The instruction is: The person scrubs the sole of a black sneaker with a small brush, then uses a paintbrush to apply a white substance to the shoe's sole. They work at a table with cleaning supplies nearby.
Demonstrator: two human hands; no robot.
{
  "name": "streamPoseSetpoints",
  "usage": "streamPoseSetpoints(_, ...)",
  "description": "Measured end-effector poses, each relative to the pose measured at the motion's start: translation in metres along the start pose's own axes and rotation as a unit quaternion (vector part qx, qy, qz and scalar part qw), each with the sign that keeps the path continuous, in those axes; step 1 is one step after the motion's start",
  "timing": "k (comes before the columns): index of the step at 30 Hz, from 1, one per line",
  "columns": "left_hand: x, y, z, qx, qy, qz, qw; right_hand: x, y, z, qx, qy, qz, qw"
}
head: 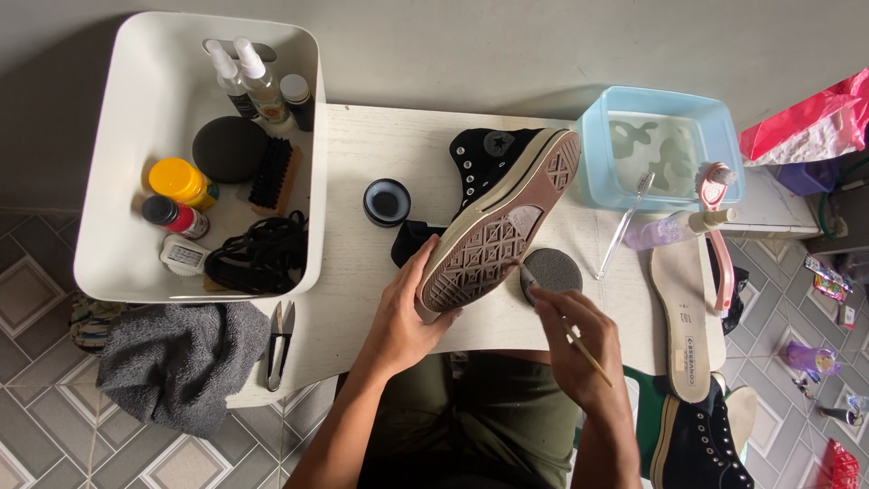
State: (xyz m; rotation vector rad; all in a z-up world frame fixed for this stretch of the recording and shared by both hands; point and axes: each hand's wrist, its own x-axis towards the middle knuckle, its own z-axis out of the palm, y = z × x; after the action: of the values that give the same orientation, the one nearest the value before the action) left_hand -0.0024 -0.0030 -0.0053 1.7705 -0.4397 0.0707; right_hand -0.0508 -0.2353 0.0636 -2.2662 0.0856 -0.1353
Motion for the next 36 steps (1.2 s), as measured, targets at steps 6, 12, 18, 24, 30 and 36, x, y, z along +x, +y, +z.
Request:
streamPoseSetpoints(6,0.001,0.000,0.000,0.000,0.001,0.001,1.000,0.000,0.014,-0.004,0.125,-0.110,-0.024,0.986)
streamPoseSetpoints(12,0.001,0.000,0.001,0.002,-0.002,-0.001,1.000,0.003,0.003,-0.007,0.171,-0.196,-0.084,0.962)
streamPoseSetpoints(18,0.000,-0.002,0.002,0.017,0.007,0.013,1.000,-0.001,0.011,-0.001,0.178,-0.165,-0.050,0.969)
streamPoseSetpoints(24,0.001,0.000,0.001,0.010,0.004,0.005,1.000,0.002,0.008,-0.006,0.131,-0.069,-0.042,0.988)
streamPoseSetpoints(30,0.004,0.010,0.000,-0.006,0.013,-0.045,0.999,0.008,0.011,-0.009,0.057,0.006,0.005,0.998)
streamPoseSetpoints(36,0.006,0.014,0.000,-0.009,0.009,-0.045,0.999,0.012,0.014,-0.011,0.081,0.003,0.054,0.995)
